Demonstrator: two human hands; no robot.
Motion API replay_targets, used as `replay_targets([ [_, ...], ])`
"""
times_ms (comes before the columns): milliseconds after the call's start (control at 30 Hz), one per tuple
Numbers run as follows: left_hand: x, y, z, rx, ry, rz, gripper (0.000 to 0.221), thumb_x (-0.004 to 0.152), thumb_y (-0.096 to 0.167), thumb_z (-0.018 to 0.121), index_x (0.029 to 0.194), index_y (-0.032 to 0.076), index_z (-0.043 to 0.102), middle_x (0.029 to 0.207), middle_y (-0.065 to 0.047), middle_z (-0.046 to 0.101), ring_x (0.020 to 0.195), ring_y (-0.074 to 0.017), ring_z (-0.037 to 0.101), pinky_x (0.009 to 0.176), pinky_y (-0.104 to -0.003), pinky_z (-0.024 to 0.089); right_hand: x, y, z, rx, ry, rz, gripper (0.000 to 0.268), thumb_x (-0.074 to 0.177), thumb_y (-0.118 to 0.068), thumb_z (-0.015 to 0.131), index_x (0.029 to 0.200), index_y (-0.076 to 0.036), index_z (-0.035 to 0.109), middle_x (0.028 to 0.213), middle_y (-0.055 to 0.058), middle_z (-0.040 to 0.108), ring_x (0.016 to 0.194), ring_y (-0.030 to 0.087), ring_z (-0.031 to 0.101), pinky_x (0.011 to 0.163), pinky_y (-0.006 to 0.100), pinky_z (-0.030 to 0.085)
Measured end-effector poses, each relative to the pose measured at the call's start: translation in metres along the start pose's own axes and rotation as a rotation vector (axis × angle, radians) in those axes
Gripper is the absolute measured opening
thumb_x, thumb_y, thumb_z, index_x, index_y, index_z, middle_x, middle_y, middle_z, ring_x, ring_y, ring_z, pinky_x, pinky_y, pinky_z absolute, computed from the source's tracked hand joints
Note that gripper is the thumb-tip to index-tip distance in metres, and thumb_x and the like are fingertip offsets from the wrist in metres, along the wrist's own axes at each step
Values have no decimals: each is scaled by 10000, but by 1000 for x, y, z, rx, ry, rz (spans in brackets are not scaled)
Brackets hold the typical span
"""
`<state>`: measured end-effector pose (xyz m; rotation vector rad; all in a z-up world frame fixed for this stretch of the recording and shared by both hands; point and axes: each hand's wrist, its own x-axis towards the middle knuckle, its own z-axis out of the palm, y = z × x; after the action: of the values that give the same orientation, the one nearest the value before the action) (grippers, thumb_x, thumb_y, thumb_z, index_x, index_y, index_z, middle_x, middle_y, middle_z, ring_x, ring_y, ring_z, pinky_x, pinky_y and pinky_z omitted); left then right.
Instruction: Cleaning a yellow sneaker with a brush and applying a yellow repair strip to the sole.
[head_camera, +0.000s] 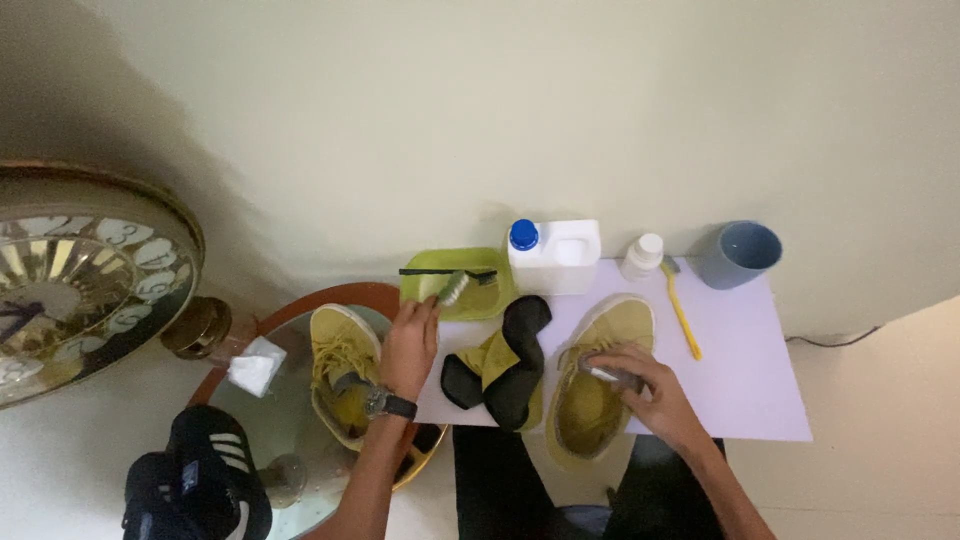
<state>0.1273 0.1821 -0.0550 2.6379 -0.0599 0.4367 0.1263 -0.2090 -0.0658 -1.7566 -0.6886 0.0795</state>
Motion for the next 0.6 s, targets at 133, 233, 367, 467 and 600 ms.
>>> replay_targets([
  [133,-8,27,-13,54,13,-98,288,1078,187,556,1292,53,694,1080,-164,709,999,-304,708,822,-374,597,8,-40,-8,141,4,300,547,802,134,568,1260,-81,777,1297,196,733,1241,365,603,1089,550,418],
  [233,-5,39,-18,-68,-20,-219,335,1103,212,486,1334,52,670,1024,-156,683,980,-308,686,839,-411,576,6,-32,-12,167,-3,292,474,832,100,615,1248,-54,780,1253,212,750,1215,388,618,1090,546,417],
  [367,-6,57,-30,-285,-11,-280,354,1090,212,516,1379,43,633,1084,-171,671,1063,-361,664,909,-507,539,9,-36,-15,228,-18,316,435,859,77,637,1256,-43,766,1291,192,735,1251,347,591,1115,536,390],
  [467,-6,90,-39,-504,-43,-323,370,1024,187,568,1374,98,646,1075,-156,694,1089,-345,665,961,-523,504,13,-39,-18,241,-34,337,445,852,84,642,1266,-33,755,1295,194,734,1249,354,597,1122,533,387],
  [600,-17,142,-33,-665,-288,-244,335,972,236,651,1251,62,712,1151,-198,727,1163,-412,659,1011,-532,486,11,-36,-18,218,-40,323,456,832,84,669,1260,-51,752,1218,202,743,1193,365,623,1106,535,392],
])
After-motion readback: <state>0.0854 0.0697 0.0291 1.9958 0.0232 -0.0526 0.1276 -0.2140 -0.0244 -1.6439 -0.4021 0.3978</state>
